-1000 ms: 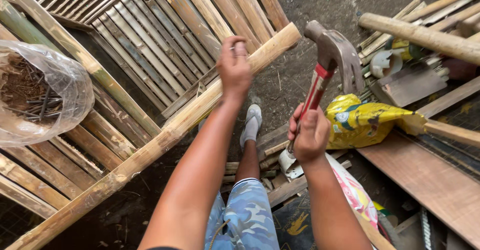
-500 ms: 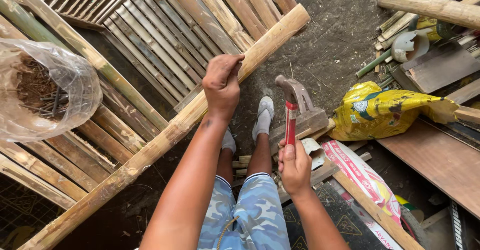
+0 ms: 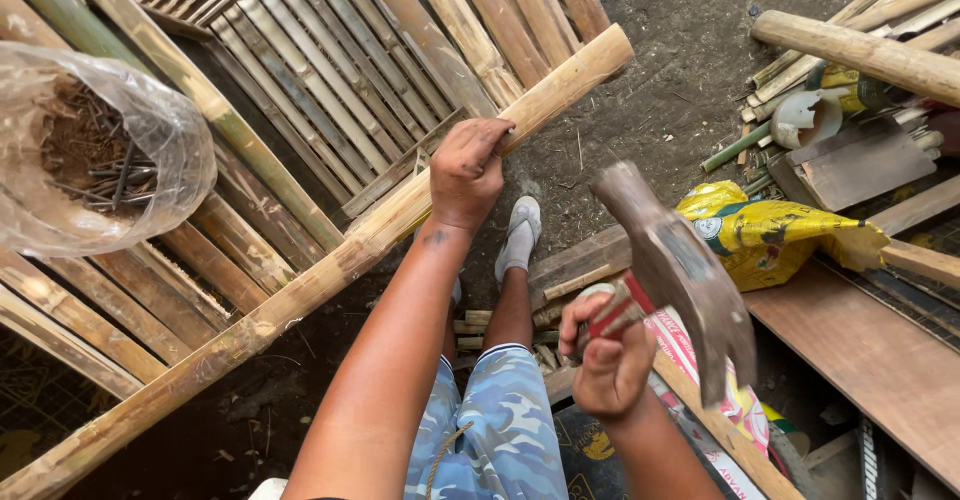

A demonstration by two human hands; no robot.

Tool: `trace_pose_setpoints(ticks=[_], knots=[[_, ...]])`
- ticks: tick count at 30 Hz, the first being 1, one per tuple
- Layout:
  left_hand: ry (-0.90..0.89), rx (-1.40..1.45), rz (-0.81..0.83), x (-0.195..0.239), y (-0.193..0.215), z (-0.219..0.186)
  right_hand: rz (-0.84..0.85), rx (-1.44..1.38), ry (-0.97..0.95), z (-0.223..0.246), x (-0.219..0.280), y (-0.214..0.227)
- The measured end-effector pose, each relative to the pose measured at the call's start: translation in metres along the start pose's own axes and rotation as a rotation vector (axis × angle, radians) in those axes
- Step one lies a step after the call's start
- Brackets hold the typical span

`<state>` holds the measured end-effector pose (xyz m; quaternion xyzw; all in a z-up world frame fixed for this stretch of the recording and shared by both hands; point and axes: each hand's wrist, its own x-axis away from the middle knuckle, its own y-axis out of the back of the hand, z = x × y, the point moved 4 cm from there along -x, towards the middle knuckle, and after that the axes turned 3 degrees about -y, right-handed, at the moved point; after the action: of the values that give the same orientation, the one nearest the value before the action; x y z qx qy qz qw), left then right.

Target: The person repeatedly picks nails from a plastic bag and hammers them into a bamboo frame using a claw hammer. The person also briefly handles a small container of nails and a plastic bag containing a green object.

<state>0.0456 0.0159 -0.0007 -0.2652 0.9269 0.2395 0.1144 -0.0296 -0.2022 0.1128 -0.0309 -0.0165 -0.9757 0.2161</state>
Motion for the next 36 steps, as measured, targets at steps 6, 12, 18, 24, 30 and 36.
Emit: trace_pose_setpoints(ticks=[6, 12, 18, 24, 30, 36], knots=[[-0.018, -0.029, 0.031, 0.002, -0.002, 0.002, -0.014, 0.355, -0.377, -0.035, -0.022, -0.002], [-0.040, -0.042, 0.025, 0.002, -0.002, 0.002, -0.039, 0.177, -0.221, -0.029, -0.002, 0.007], [-0.065, -0.050, 0.027, 0.003, -0.006, 0.011, 0.027, 0.745, -0.273, -0.069, -0.029, 0.011], [-0.047, -0.630, 0.036, 0.030, 0.032, 0.006, -0.160, 0.185, -0.477, -0.049, -0.001, 0.021], [0.387, -0.552, 0.664, 0.032, 0.049, 0.043, -0.165, 0.230, -0.691, -0.087, 0.039, 0.023], [0.460, -0.527, 0.805, 0.017, 0.053, 0.036, -0.102, 0.175, -0.781, -0.097, 0.057, 0.008]])
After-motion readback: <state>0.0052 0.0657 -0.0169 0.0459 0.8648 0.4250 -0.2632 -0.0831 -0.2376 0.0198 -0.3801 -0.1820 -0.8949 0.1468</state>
